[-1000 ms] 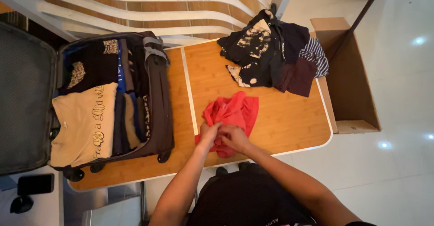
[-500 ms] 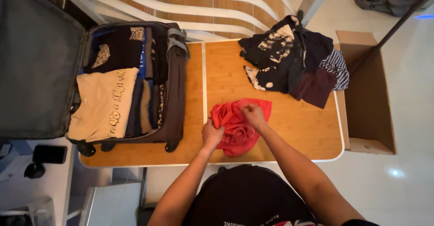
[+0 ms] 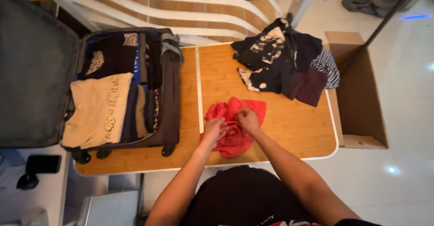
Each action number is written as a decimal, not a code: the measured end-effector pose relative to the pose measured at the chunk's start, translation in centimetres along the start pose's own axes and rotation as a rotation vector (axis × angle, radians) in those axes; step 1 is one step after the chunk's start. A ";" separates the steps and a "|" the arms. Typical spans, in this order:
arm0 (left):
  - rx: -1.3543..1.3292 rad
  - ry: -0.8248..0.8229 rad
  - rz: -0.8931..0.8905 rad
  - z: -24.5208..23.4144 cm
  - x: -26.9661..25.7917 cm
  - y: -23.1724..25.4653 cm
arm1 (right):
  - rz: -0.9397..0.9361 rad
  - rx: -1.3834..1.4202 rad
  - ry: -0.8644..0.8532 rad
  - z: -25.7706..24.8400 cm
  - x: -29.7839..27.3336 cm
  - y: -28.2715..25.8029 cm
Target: The person folds several shirts by hand on a small wooden table and places them into an open suitcase.
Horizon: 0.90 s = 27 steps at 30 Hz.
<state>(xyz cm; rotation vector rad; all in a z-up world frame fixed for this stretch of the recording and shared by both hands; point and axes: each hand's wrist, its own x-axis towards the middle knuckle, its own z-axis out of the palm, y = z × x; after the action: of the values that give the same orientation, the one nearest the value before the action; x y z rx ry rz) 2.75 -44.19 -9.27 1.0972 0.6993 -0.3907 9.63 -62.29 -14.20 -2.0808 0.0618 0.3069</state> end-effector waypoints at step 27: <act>-0.523 -0.493 0.099 7.2 -9.3 16.5 | -0.221 0.086 -0.144 -1.4 -2.3 -1.8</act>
<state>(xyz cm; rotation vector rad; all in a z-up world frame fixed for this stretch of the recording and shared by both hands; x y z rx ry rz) 8.37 -44.24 10.20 0.5047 0.2775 -0.3482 8.03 -62.77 -11.46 -1.9539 -0.2364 0.3114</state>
